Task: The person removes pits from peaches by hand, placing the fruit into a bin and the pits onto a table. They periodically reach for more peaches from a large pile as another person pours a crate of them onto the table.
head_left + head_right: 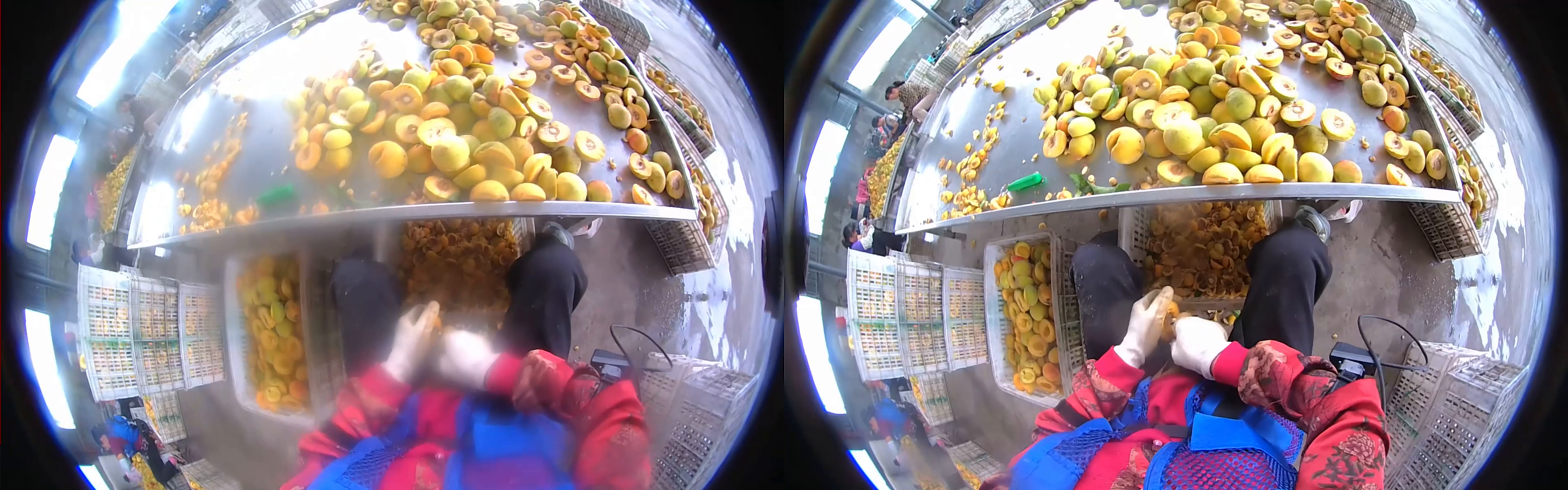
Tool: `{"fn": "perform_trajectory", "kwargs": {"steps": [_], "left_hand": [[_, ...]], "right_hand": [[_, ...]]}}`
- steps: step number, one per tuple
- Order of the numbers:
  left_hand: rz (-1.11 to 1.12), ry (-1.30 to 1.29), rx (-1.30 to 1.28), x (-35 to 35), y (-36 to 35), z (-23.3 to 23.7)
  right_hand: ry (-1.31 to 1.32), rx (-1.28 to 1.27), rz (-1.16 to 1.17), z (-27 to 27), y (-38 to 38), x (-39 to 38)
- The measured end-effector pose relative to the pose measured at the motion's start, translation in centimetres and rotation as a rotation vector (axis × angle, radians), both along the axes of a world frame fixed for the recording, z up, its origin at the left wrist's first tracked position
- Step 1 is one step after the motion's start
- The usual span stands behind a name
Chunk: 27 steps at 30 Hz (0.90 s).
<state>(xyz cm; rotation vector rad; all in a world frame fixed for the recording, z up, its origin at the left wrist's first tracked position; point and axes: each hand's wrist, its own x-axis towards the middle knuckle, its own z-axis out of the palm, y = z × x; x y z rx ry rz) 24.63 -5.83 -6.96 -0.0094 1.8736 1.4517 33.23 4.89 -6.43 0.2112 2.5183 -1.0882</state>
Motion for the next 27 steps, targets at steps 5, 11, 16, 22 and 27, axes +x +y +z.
{"fn": "perform_trajectory", "kwargs": {"steps": [5,11,16,22,27], "left_hand": [[-0.148,0.071,0.153,0.8,-0.6,1.4],[-0.127,-0.260,0.256,-2.2,-0.2,0.1],[-0.223,-0.330,0.248,-4.5,1.0,0.8],[-0.127,0.015,0.324,-3.9,2.0,1.7],[0.046,0.002,0.208,-2.1,3.5,-1.1]], "right_hand": [[-0.216,-0.685,-0.175,-8.7,-1.7,1.4],[0.261,-0.180,-0.093,-9.9,-2.1,1.5],[-0.175,-0.390,-0.039,-2.0,1.3,-2.2],[-0.400,-1.234,-0.557,4.6,3.0,-3.2],[0.037,-0.383,-0.486,-4.9,-0.3,-1.0]]}}
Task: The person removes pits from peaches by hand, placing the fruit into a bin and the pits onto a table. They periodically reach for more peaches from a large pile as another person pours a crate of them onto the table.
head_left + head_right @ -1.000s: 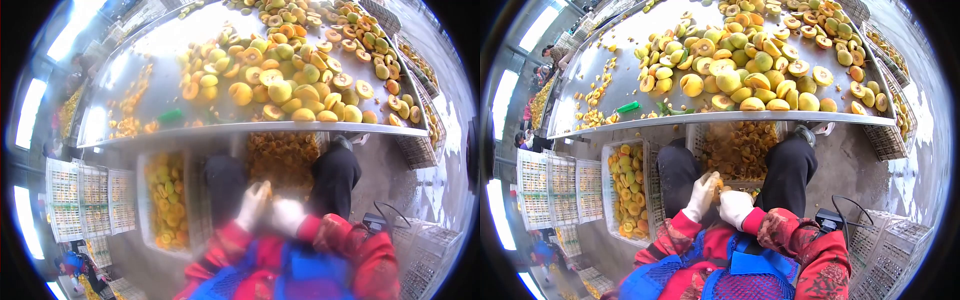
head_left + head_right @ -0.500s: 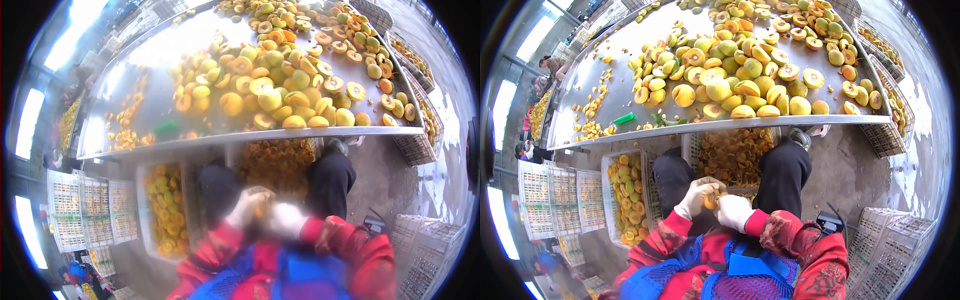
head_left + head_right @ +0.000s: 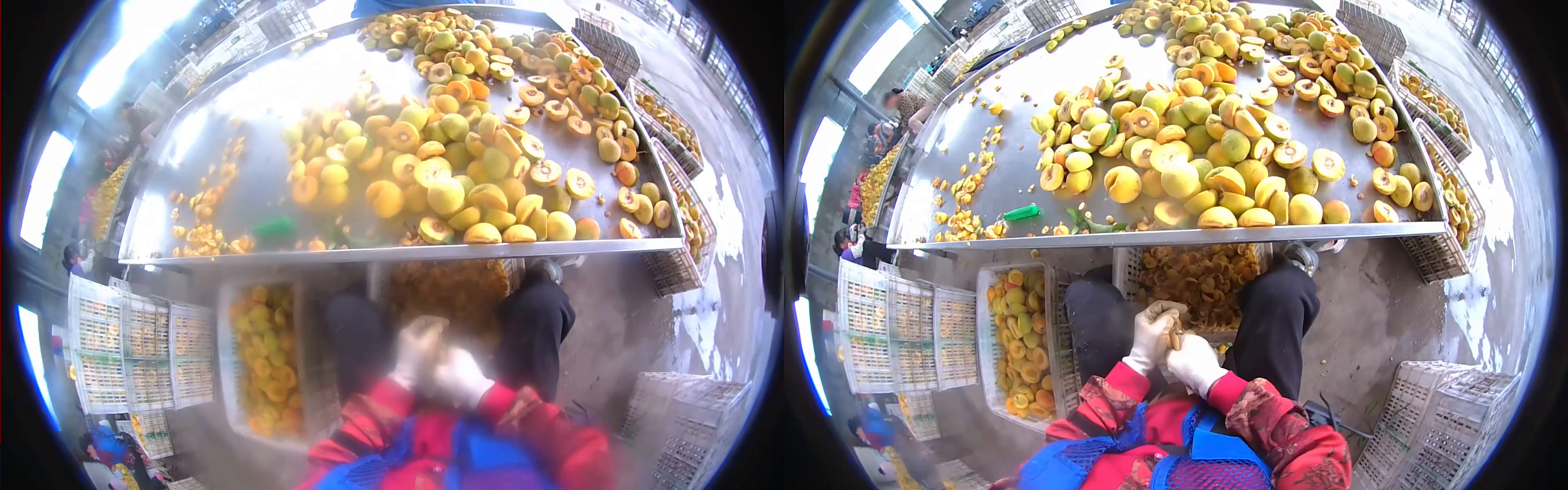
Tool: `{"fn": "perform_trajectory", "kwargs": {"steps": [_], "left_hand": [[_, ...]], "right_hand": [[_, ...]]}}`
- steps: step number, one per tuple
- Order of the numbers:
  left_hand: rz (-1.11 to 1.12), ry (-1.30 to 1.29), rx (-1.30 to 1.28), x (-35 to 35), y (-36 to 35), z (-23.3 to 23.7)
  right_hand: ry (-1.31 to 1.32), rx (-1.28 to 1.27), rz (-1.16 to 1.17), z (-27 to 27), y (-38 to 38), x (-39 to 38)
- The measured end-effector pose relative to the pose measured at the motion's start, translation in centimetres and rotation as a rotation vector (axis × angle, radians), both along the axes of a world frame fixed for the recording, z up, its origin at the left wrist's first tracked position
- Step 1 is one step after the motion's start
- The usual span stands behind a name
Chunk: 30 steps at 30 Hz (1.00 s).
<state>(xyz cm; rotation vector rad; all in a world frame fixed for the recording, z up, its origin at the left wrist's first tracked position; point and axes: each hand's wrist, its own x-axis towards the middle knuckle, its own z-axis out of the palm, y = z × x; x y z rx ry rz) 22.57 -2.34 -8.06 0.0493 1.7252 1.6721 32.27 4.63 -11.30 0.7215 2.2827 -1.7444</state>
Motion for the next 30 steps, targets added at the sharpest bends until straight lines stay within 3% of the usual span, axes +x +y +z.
{"fn": "perform_trajectory", "kwargs": {"steps": [3,4,5,7,8,9,11,12,13,15,17,19,21,24,28,30], "left_hand": [[0.032,0.065,-0.012,0.4,0.1,-1.7],[0.004,0.147,-0.057,0.3,0.4,-1.6],[0.089,0.359,-0.215,0.3,0.5,-5.2],[0.424,-0.034,-0.259,-2.9,-1.1,-6.8],[0.339,-0.007,-0.131,-2.4,-0.7,-5.4],[0.210,-0.112,-0.098,-2.0,-0.1,-1.6],[0.120,0.096,0.137,-2.5,-1.1,-3.7],[0.093,-0.043,0.177,-2.7,-1.4,-1.4],[0.089,-0.126,0.192,-2.8,-1.8,-0.4],[0.072,-0.159,0.262,-2.5,-1.9,2.1],[0.088,-0.208,0.289,-2.3,-2.2,2.5],[0.115,-0.264,0.315,-1.7,-2.4,3.0],[0.134,-0.125,0.242,-1.2,-2.0,4.0],[0.218,-0.160,0.247,-0.8,-1.4,4.9],[0.272,-0.027,0.168,-0.7,-1.6,4.2],[0.281,-0.050,0.146,-0.5,-1.6,4.7]], "right_hand": [[-0.069,-0.018,-0.012,-0.5,0.0,0.3],[-0.142,-0.089,0.071,0.8,0.5,-0.1],[-0.139,-0.092,0.087,2.8,-0.2,0.0],[-0.150,-0.657,-0.206,11.1,-1.5,0.3],[-0.168,-0.817,-0.256,13.5,-1.1,0.1],[-0.162,-0.810,-0.267,10.6,-1.0,0.8],[0.172,-0.323,-0.241,2.1,-1.1,2.2],[-0.016,-0.531,-0.270,5.2,0.3,1.9],[-0.085,-0.084,-0.102,7.5,1.6,1.8],[0.238,0.614,-0.033,6.2,1.7,1.4],[0.188,0.606,0.024,6.7,2.3,0.6],[0.132,0.772,0.280,6.3,2.0,-0.4],[0.081,0.772,0.289,6.6,1.6,-1.4],[0.029,0.907,0.386,6.9,1.0,-2.2],[-0.049,0.833,0.362,7.8,0.4,-3.1],[-0.105,0.868,0.492,8.8,0.4,-3.5]]}}
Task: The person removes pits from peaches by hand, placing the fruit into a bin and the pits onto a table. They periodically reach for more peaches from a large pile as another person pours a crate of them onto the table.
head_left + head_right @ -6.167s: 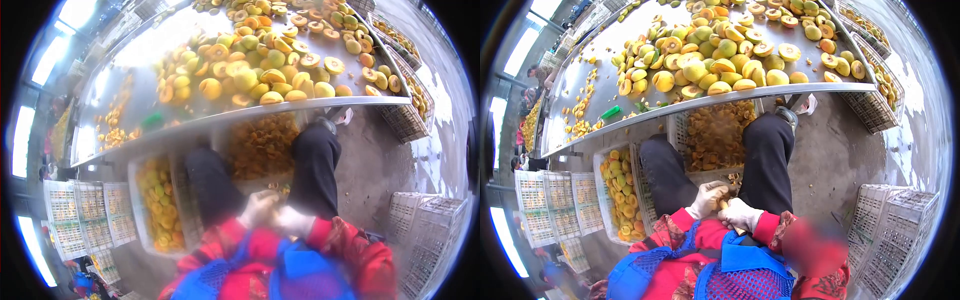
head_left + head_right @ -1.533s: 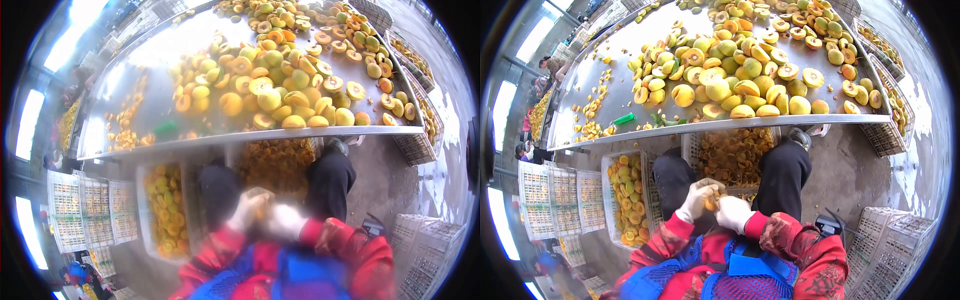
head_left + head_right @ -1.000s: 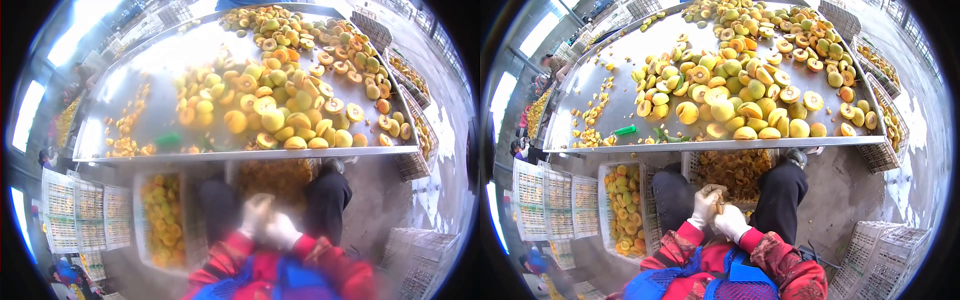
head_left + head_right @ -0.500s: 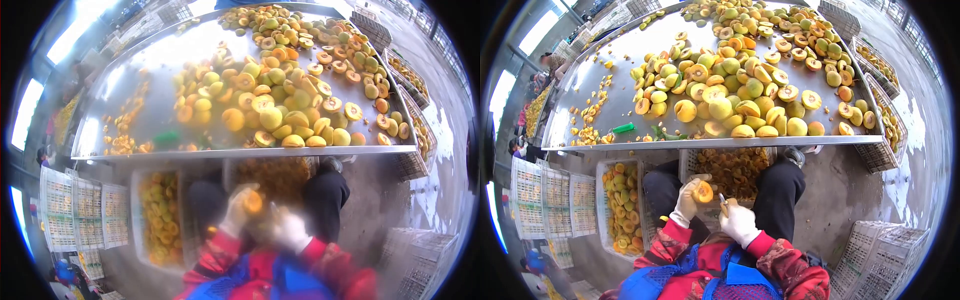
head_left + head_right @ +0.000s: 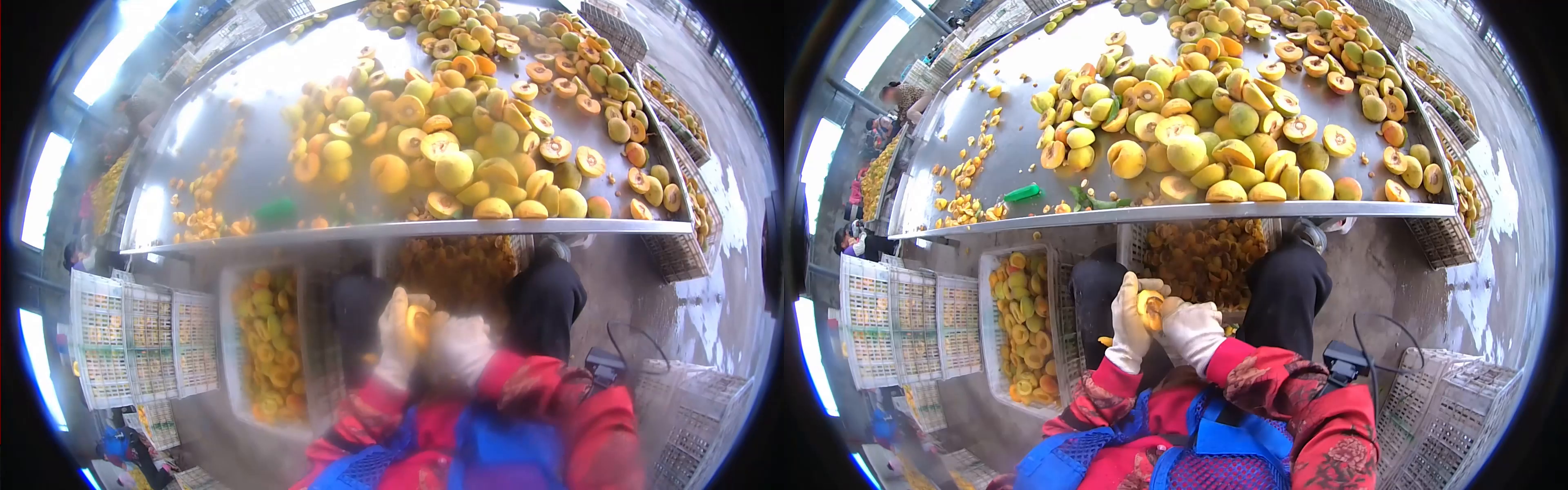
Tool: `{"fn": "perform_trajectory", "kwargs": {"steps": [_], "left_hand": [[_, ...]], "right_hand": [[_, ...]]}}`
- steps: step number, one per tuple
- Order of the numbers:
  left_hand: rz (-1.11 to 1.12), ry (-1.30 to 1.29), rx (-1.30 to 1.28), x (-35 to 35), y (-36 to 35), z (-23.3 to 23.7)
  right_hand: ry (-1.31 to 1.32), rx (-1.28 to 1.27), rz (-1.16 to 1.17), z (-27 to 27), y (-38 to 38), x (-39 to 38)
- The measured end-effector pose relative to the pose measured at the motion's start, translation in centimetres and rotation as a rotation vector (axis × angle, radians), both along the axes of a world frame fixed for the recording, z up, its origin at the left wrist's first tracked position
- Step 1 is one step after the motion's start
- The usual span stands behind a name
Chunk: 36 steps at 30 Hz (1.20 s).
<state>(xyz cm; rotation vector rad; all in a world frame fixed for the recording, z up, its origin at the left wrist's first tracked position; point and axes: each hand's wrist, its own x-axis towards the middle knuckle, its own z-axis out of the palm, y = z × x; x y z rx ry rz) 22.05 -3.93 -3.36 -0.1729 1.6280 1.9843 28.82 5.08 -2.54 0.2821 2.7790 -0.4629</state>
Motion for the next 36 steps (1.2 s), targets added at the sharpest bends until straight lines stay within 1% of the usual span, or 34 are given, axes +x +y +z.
{"fn": "perform_trajectory", "kwargs": {"steps": [1,3,4,5,7,8,9,10,11,12,13,14,15,17,19,20,21,23,24,25,26,27,28,29,31,33,34,35,36], "left_hand": [[0.014,-0.020,-0.011,0.0,0.1,0.2],[0.039,-0.048,-0.011,0.2,-0.1,-0.3],[0.011,-0.010,-0.043,0.2,-0.3,-0.3],[-0.017,0.029,-0.073,0.1,-0.4,-0.3],[-0.010,0.035,-0.029,0.6,-0.9,-1.1],[-0.070,0.112,-0.081,0.7,-1.1,-2.5],[-0.130,0.196,-0.134,0.3,-1.2,-3.2],[-0.125,0.170,-0.065,0.1,-1.2,-3.1],[-0.131,0.174,-0.065,0.0,-1.2,-2.5],[-0.158,0.136,-0.024,-0.1,-1.0,-1.7],[-0.186,0.101,0.021,-0.5,-0.6,-1.2],[-0.246,0.032,0.071,-1.1,-0.8,-1.1],[-0.249,0.039,0.071,-1.2,-0.8,-1.3],[-0.271,-0.059,0.161,-1.2,-0.8,-1.4],[-0.254,-0.033,0.172,-0.8,-0.5,-0.5],[-0.261,-0.036,0.182,-0.8,-0.6,-0.5],[-0.219,-0.031,0.173,-0.3,-0.2,0.7],[-0.233,0.257,0.007,0.4,0.3,1.3],[-0.189,0.470,-0.018,0.3,0.5,0.3],[-0.160,0.695,-0.271,-0.5,0.3,0.6],[-0.034,0.556,-0.153,-1.9,0.0,0.8],[0.083,0.413,-0.025,-3.5,-0.4,1.3],[0.116,0.308,0.043,-4.6,-0.9,3.8],[0.076,0.403,-0.011,-5.9,-1.8,4.9],[0.148,0.480,0.048,-8.8,-3.1,7.5],[0.226,0.641,-0.064,-13.4,-4.9,8.0],[0.305,0.653,-0.087,-16.0,-6.0,7.6],[0.328,0.618,-0.044,-18.2,-7.2,8.3],[0.357,0.626,-0.097,-21.0,-8.8,7.9]], "right_hand": [[-0.013,-0.005,0.000,-0.2,-0.3,0.2],[-0.042,-0.032,-0.115,-0.2,-0.9,0.5],[-0.073,-0.109,-0.124,0.4,-1.1,0.7],[-0.087,-0.115,-0.116,0.6,-1.2,0.7],[-0.148,-0.508,-0.250,0.9,-1.0,0.9],[-0.197,-0.554,-0.134,-3.9,-1.5,1.2],[0.045,-0.812,-0.346,-9.3,-2.8,2.3],[-0.114,-1.129,-0.518,-9.2,-2.1,1.6],[-0.295,-1.452,-0.704,-9.0,-2.0,1.6],[-0.286,-1.450,-0.713,-7.4,-1.2,1.5],[-0.299,-1.357,-0.549,-4.7,0.1,1.1],[-0.312,-1.263,-0.388,-3.1,0.7,1.0],[-0.304,-1.264,-0.386,-3.1,0.9,1.3],[-0.314,-1.015,-0.167,-3.4,1.3,1.9],[-0.211,-1.333,-0.411,-3.8,0.7,2.4],[0.042,-1.085,-0.370,-3.2,0.4,3.2],[0.286,-0.831,-0.316,-2.0,0.0,3.7],[0.363,-0.429,-0.296,-2.9,-1.1,4.8],[0.245,-0.969,-0.521,-0.9,-0.9,3.9],[0.079,-1.506,-0.721,2.4,-0.5,3.5],[-0.020,-1.635,-0.662,6.5,0.6,3.5],[-0.130,-1.753,-0.605,9.3,2.1,3.2],[-0.040,-1.915,-0.554,9.2,2.5,3.4],[-0.068,-1.855,-0.680,9.5,2.9,3.7],[-0.112,-1.871,-0.888,7.0,3.6,3.9],[-0.097,-1.792,-1.042,4.0,4.3,4.7],[-0.013,-1.612,-1.067,3.7,4.2,5.1],[-0.101,-1.525,-1.078,4.4,4.8,5.3],[0.012,-1.542,-1.110,1.7,4.6,7.4]]}}
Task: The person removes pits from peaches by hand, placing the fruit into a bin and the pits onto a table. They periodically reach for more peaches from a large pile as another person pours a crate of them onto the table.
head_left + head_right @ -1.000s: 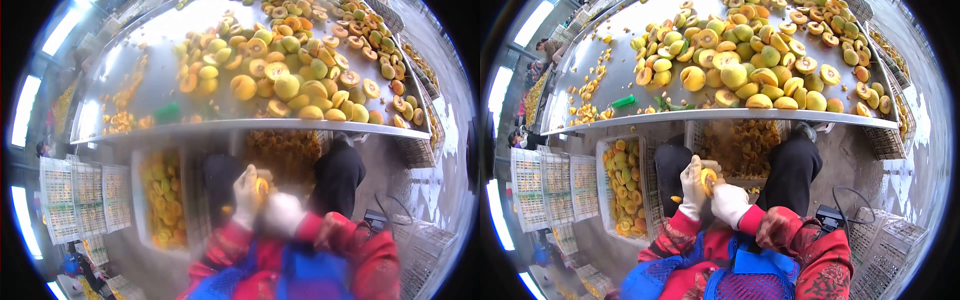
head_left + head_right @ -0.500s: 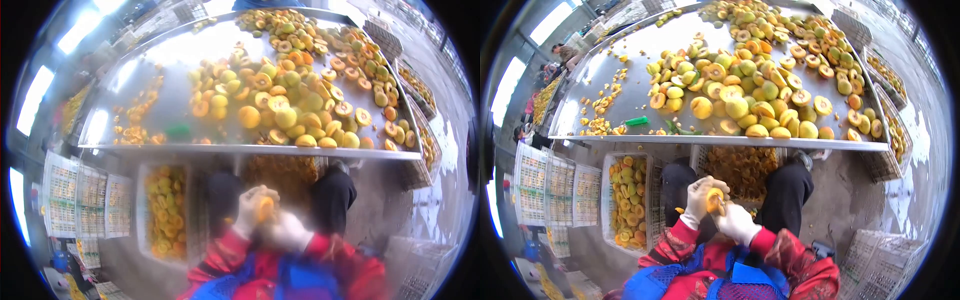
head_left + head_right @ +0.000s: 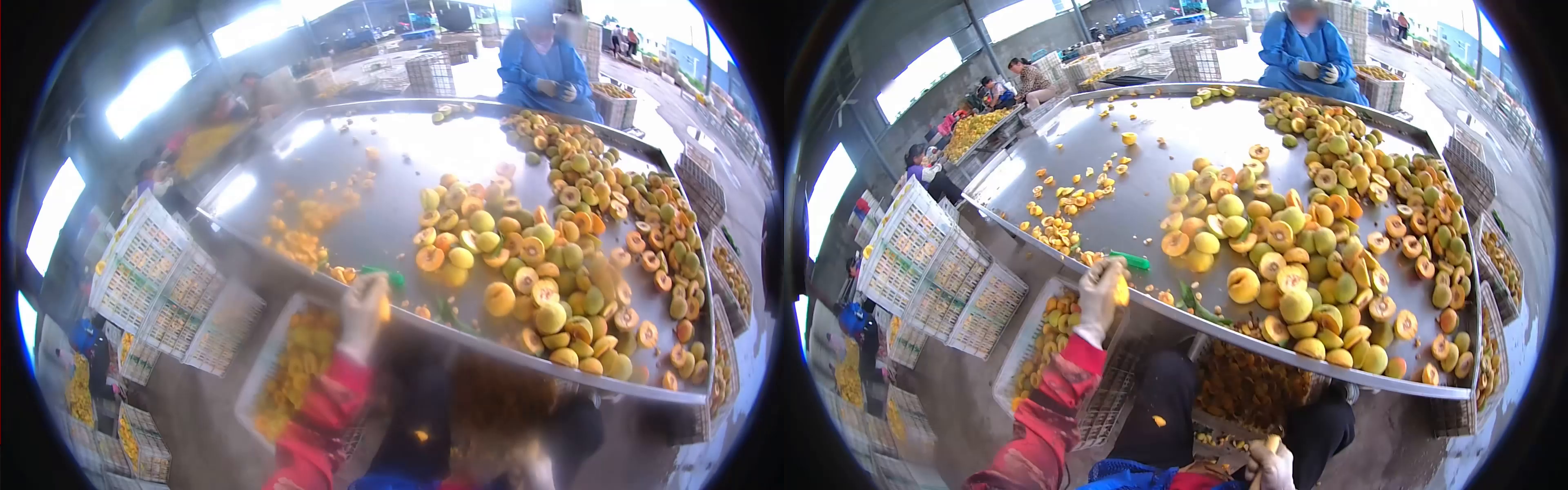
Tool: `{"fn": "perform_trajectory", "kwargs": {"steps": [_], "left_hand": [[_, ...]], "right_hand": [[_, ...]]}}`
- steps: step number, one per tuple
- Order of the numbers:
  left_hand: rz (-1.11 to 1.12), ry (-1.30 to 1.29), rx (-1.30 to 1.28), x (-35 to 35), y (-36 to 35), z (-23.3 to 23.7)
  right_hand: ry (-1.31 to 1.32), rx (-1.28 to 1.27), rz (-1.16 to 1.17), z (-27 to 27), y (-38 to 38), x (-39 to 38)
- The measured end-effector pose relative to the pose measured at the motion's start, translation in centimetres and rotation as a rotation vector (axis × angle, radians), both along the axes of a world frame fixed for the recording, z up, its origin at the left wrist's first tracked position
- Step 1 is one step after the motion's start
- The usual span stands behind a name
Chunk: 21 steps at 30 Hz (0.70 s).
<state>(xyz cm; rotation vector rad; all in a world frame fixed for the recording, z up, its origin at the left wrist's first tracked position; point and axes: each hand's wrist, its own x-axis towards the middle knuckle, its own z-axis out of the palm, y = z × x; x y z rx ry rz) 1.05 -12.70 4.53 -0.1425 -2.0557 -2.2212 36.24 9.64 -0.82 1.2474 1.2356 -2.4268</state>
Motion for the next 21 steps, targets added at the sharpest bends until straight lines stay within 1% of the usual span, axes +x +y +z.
{"fn": "perform_trajectory", "kwargs": {"steps": [2,3,5,7,8,9,11,13,14,15,16,17,18,19,20,21], "left_hand": [[0.095,-0.021,0.133,-5.2,-2.5,-0.8],[0.117,-0.005,0.109,-7.4,-3.9,-1.7],[0.141,0.064,-0.052,-10.6,-6.0,-3.0],[0.095,0.144,-0.253,-14.8,-8.8,-7.7],[0.251,0.181,-1.200,-14.6,-10.1,-8.0],[0.313,0.073,-1.498,-14.2,-9.9,-7.6],[0.457,-0.068,-1.550,-13.4,-8.1,-5.5],[0.523,0.132,-1.480,-12.5,-5.3,-4.2],[0.417,0.420,-1.303,-13.0,-4.3,-5.8],[0.231,0.405,-1.140,-12.8,-1.8,-6.0],[0.130,0.247,-1.120,-11.3,1.4,-4.5],[0.100,0.151,-1.115,-11.2,3.7,-5.1],[0.065,-0.004,-1.151,-10.3,6.0,-3.6],[0.079,0.049,-1.252,-10.2,7.5,-4.3],[0.075,-0.009,-1.194,-10.0,8.5,-4.8],[0.065,-0.062,-1.140,-9.4,9.8,-4.4]], "right_hand": [[-0.067,0.058,0.000,2.0,-0.2,-0.2],[-0.079,0.068,0.012,2.3,-0.3,-0.3],[-0.107,0.102,0.009,2.0,-0.9,-1.0],[-0.129,0.087,0.017,0.9,-1.2,-1.6],[-0.138,0.077,0.017,0.5,-1.4,-2.0],[-0.147,0.066,0.018,0.3,-1.5,-2.3],[-0.176,0.055,0.021,-0.3,-1.5,-2.7],[-0.229,0.060,0.039,-1.5,-1.4,-2.6],[-0.214,0.029,0.051,-2.6,-1.3,-2.4],[-0.218,0.028,0.062,-3.9,-1.4,-2.3],[-0.189,0.012,0.077,-5.1,-1.5,-2.0],[-0.160,-0.001,0.091,-5.6,-1.3,-1.8],[-0.177,0.035,0.095,-4.3,-1.5,-2.5],[-0.175,0.044,0.087,-3.0,-1.5,-3.1],[-0.192,0.076,0.098,-1.8,-1.5,-3.5],[-0.208,0.105,0.101,-1.1,-1.6,-3.5]]}}
